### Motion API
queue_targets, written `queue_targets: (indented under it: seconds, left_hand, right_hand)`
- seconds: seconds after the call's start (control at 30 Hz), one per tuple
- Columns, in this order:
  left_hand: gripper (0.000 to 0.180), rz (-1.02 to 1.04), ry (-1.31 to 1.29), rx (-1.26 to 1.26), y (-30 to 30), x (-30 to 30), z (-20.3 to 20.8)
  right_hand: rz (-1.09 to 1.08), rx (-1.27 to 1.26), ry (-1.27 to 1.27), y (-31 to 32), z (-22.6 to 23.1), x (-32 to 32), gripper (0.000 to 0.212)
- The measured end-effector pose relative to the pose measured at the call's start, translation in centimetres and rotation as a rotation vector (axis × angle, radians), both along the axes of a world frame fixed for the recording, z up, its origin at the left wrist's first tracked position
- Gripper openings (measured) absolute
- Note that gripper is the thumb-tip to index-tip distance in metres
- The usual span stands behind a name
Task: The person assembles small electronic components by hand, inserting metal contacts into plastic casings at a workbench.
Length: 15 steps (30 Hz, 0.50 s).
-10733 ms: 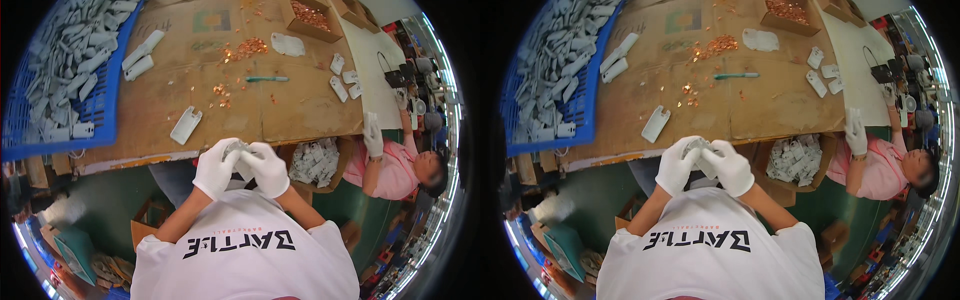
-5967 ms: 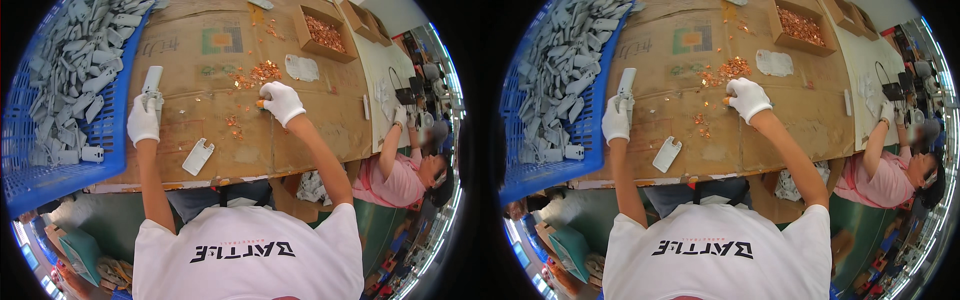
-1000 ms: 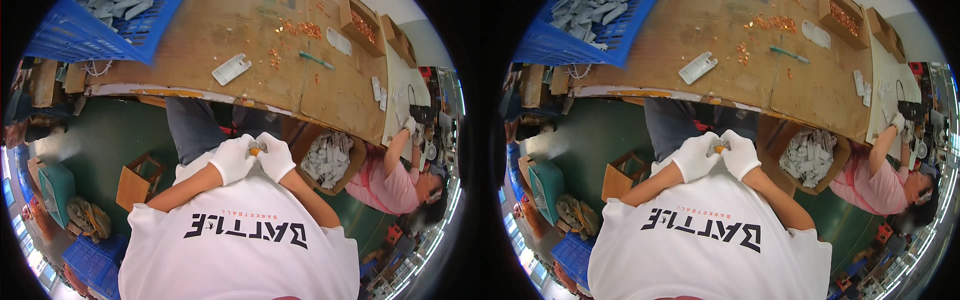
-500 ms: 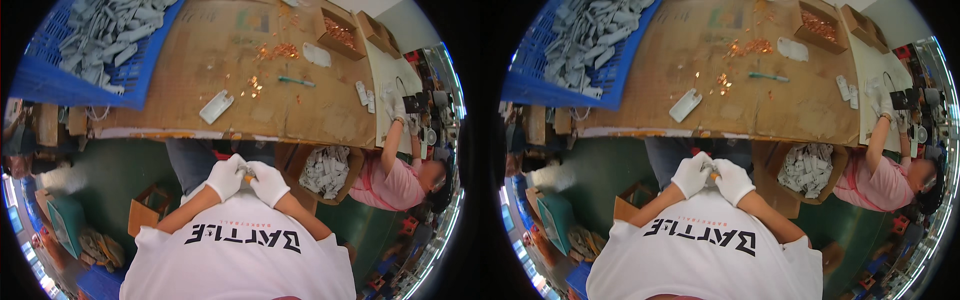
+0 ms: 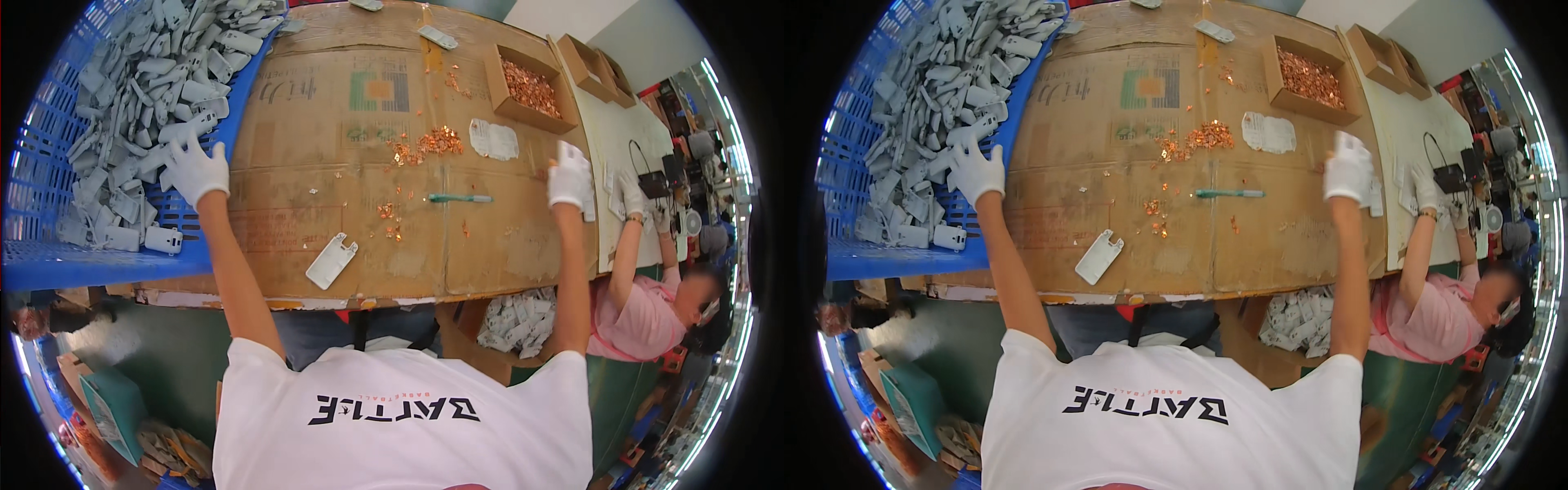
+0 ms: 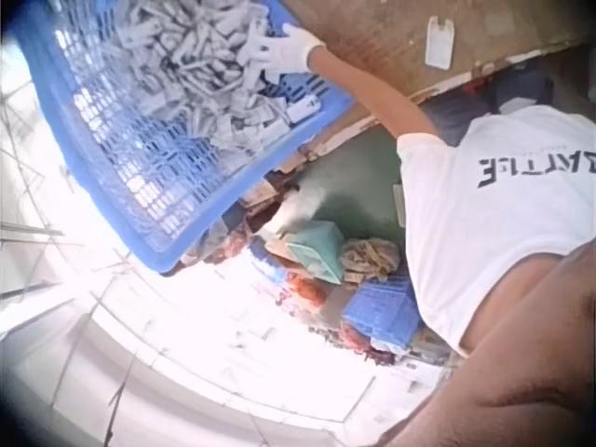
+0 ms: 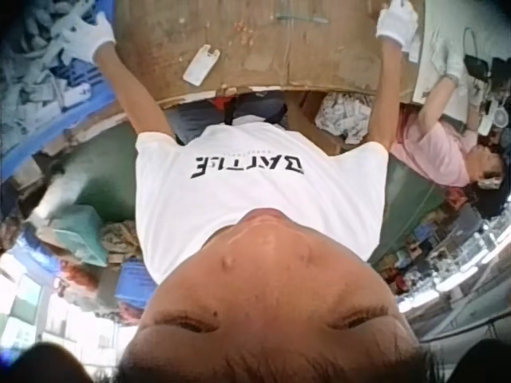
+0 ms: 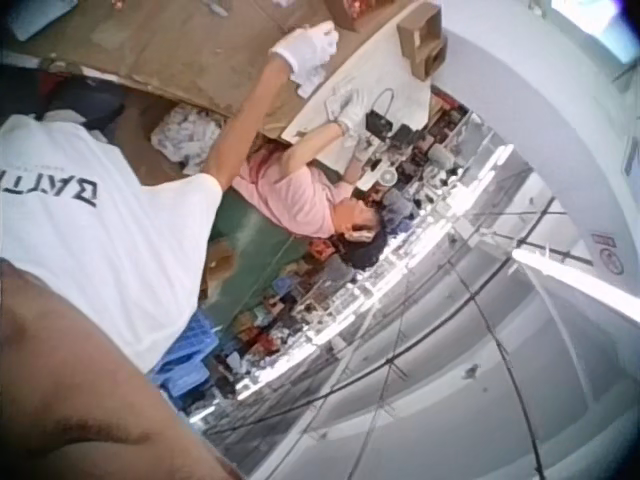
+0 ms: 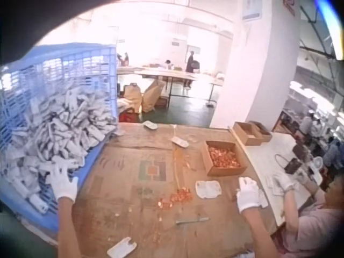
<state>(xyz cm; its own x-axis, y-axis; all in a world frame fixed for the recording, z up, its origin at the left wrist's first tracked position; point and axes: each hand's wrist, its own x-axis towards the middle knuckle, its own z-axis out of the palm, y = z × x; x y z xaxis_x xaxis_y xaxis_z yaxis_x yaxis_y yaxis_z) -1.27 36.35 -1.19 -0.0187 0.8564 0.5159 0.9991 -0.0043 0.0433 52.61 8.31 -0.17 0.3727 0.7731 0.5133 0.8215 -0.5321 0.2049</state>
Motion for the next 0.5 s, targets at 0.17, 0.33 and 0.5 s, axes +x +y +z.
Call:
queue_targets:
  seconds: [0.17,0.33,0.5]
  left_hand:
    - [0.054,0.092,0.02,-0.138,3.4,-1.8,-0.9]
    - [0.034,-0.099,0.016,-0.131,1.6,-0.6,-2.5]
    - [0.04,-0.583,-0.063,-0.127,-8.2,5.3,-2.2]
  right_hand:
    - [0.898,0.01,0.375,7.6,-1.6,-15.8,0.026]
    - [0.911,-0.021,0.336,9.3,-4.5,-15.8,0.022]
    - [0.756,-0.165,0.318,8.4,-3.7,-15.8,0.013]
